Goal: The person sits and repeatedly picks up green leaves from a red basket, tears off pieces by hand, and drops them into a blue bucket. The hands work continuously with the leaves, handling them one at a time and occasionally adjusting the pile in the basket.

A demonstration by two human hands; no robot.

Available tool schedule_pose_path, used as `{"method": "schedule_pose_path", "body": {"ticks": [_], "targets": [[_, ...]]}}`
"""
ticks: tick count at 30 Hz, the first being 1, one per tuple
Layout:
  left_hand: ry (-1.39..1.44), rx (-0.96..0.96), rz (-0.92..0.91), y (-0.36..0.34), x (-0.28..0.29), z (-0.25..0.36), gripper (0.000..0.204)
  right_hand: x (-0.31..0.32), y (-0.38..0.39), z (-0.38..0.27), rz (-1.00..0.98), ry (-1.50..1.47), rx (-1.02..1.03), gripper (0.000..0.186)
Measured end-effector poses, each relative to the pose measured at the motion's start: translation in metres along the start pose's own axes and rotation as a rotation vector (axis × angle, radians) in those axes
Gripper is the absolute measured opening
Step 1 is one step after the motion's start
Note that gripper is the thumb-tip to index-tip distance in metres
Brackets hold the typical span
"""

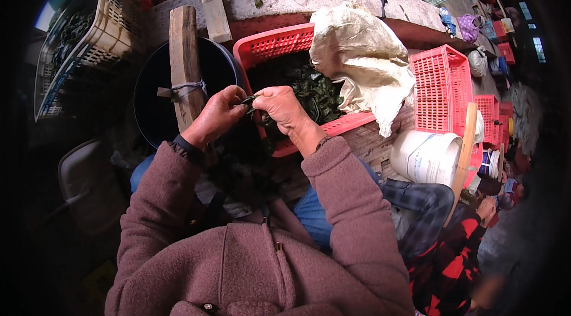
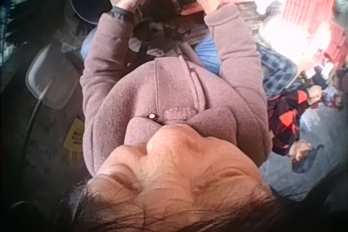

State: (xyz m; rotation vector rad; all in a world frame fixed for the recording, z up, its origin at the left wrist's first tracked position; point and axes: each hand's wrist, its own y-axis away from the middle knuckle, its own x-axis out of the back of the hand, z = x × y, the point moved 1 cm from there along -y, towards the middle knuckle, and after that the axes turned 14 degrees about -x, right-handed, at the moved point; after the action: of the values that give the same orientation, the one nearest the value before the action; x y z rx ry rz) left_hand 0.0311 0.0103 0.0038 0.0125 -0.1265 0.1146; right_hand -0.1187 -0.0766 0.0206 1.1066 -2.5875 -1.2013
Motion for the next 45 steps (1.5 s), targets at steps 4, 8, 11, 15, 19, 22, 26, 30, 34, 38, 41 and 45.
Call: {"method": "schedule_pose_path", "body": {"ticks": [4,8,11,15,19,22,26,30,34,38,41,45], "targets": [[0.054,-0.046,0.099,-0.002,-0.008,-0.011,0.015,-0.003,0.001,0.0,-0.006,0.029,0.151,0.014],[-0.051,-0.161,0.142,0.0,-0.008,-0.011,0.019,0.003,0.001,-0.001,-0.098,-0.017,-0.005,0.011],[-0.09,-0.218,0.068,0.003,-0.008,0.001,0.022,0.008,-0.001,0.001,-0.202,-0.15,-0.081,0.004],[-0.268,-0.276,-0.012,0.006,-0.003,0.023,0.025,0.009,-0.004,0.006,-0.265,-0.291,-0.087,0.007],[-0.403,-0.485,-0.031,0.008,0.005,0.032,0.032,0.007,-0.002,0.007,-0.322,-0.365,-0.157,0.008],[-0.419,-0.619,-0.034,0.007,0.009,0.029,0.034,0.006,0.003,0.004,-0.381,-0.379,-0.181,0.005],[-0.122,-0.473,0.073,0.003,0.003,0.023,0.022,0.001,0.011,-0.001,-0.367,-0.353,-0.147,0.007],[0.525,-0.01,0.16,0.006,-0.005,0.021,0.021,-0.005,0.014,-0.004,-0.366,-0.354,-0.061,0.018],[0.275,-0.277,0.057,0.0,0.006,0.026,0.021,-0.005,0.015,-0.007,-0.354,-0.356,-0.036,0.02],[0.094,-0.443,0.011,-0.002,0.011,0.025,0.017,-0.003,0.019,-0.009,-0.348,-0.316,-0.046,0.024],[0.271,-0.317,0.225,0.0,0.005,0.02,0.012,0.0,0.018,-0.009,-0.312,-0.231,-0.024,0.031],[0.492,-0.137,0.533,0.0,0.011,0.012,0.019,0.007,0.012,-0.002,-0.079,0.155,0.145,0.031]]}}
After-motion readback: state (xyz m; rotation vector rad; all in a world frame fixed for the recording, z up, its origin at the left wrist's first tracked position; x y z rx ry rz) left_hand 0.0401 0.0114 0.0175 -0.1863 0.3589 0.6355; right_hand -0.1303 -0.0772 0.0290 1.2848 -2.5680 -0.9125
